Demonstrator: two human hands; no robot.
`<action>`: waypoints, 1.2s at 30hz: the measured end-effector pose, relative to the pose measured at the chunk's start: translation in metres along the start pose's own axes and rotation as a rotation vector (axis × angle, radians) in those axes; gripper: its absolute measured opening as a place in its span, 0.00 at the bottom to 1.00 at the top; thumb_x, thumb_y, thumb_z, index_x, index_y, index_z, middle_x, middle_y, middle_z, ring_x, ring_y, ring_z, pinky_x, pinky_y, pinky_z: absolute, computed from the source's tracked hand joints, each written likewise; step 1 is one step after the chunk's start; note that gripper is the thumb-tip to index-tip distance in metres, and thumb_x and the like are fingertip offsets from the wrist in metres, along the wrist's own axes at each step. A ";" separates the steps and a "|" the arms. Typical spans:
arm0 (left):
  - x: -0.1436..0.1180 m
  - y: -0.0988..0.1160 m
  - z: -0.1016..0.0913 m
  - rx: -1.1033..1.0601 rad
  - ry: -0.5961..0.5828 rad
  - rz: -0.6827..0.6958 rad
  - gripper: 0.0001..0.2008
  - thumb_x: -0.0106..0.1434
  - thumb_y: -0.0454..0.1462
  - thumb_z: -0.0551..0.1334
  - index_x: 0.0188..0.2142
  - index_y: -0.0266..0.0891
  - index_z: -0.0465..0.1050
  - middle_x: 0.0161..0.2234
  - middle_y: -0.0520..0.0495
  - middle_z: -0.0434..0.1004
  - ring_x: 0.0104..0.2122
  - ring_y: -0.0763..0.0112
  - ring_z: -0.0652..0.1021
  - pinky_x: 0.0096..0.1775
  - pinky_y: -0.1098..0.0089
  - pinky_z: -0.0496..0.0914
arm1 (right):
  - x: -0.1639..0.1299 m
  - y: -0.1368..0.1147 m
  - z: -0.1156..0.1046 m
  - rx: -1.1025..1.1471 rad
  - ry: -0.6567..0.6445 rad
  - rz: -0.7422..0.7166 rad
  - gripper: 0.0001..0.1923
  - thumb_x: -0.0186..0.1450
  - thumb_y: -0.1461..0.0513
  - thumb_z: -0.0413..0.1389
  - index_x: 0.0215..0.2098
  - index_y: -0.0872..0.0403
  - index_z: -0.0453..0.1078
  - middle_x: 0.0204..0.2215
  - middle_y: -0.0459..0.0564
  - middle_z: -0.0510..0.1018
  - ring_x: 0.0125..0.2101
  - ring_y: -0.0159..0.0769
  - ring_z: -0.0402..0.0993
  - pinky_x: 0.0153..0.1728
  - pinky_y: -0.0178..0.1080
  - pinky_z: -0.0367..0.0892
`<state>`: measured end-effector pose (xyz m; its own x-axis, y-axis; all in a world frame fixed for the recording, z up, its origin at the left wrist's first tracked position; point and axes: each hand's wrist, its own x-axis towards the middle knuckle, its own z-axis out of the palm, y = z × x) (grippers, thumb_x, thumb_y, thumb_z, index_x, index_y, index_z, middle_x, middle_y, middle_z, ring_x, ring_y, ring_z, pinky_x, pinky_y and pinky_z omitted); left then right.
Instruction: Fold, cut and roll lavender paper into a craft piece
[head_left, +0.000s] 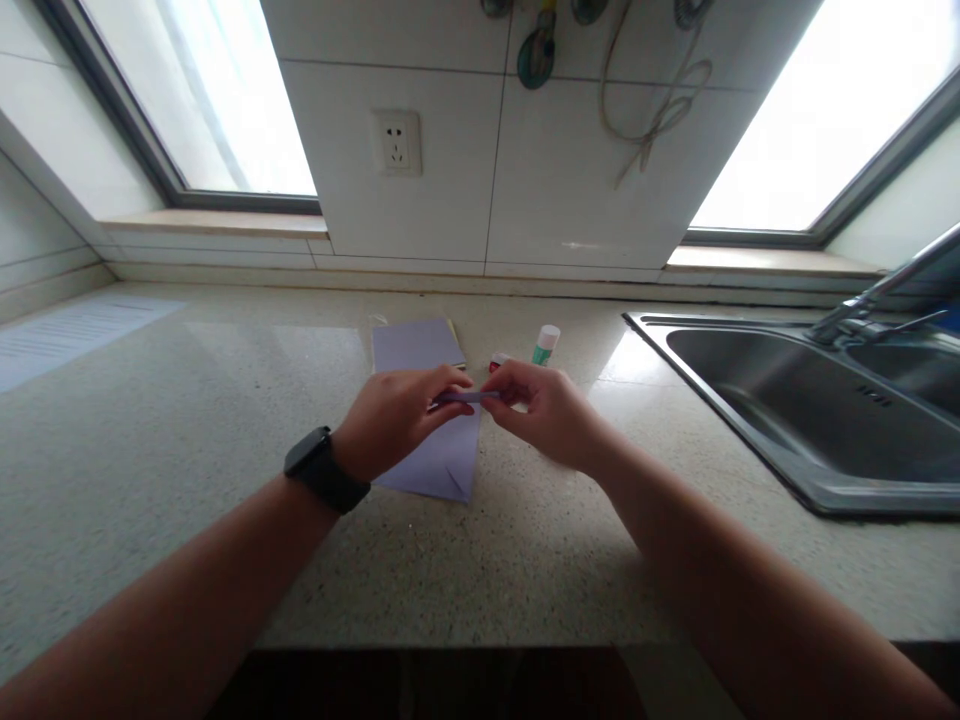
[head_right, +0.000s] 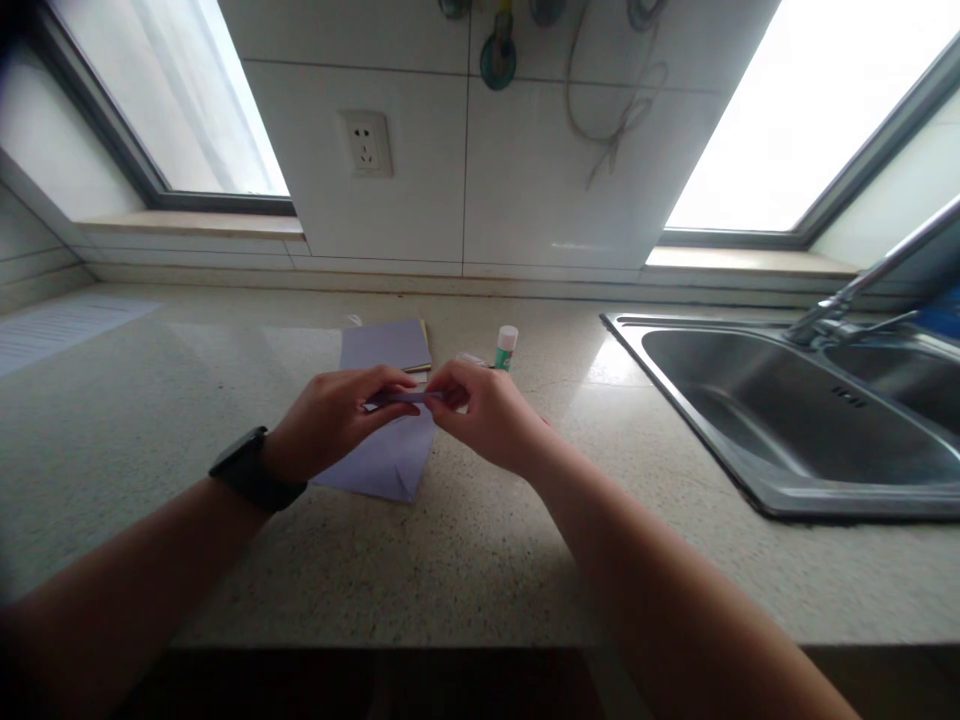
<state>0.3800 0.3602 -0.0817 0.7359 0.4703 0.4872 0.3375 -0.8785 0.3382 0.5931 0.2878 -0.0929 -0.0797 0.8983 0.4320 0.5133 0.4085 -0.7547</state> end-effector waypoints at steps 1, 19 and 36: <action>0.000 -0.002 0.001 0.031 -0.044 -0.007 0.09 0.67 0.42 0.66 0.45 0.42 0.76 0.39 0.49 0.84 0.36 0.66 0.82 0.37 0.68 0.69 | 0.000 0.003 0.000 -0.054 -0.028 0.011 0.04 0.64 0.62 0.60 0.36 0.54 0.73 0.28 0.46 0.77 0.29 0.31 0.74 0.32 0.36 0.69; 0.005 -0.006 0.006 -0.007 -0.193 -0.059 0.07 0.66 0.40 0.66 0.36 0.39 0.74 0.33 0.48 0.79 0.34 0.65 0.77 0.35 0.68 0.65 | 0.003 0.013 0.000 -0.457 -0.141 -0.020 0.09 0.67 0.59 0.62 0.30 0.53 0.75 0.25 0.44 0.75 0.27 0.31 0.68 0.30 0.36 0.59; 0.003 -0.010 0.007 0.043 -0.313 -0.046 0.04 0.64 0.34 0.64 0.35 0.41 0.79 0.33 0.48 0.83 0.34 0.64 0.80 0.36 0.68 0.67 | 0.006 0.012 0.001 -0.607 -0.351 -0.107 0.03 0.63 0.68 0.63 0.35 0.56 0.79 0.33 0.50 0.80 0.37 0.37 0.75 0.40 0.38 0.66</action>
<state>0.3831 0.3703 -0.0890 0.8620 0.4664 0.1985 0.3938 -0.8628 0.3168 0.5978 0.2980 -0.1002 -0.3743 0.8992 0.2265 0.8648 0.4267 -0.2648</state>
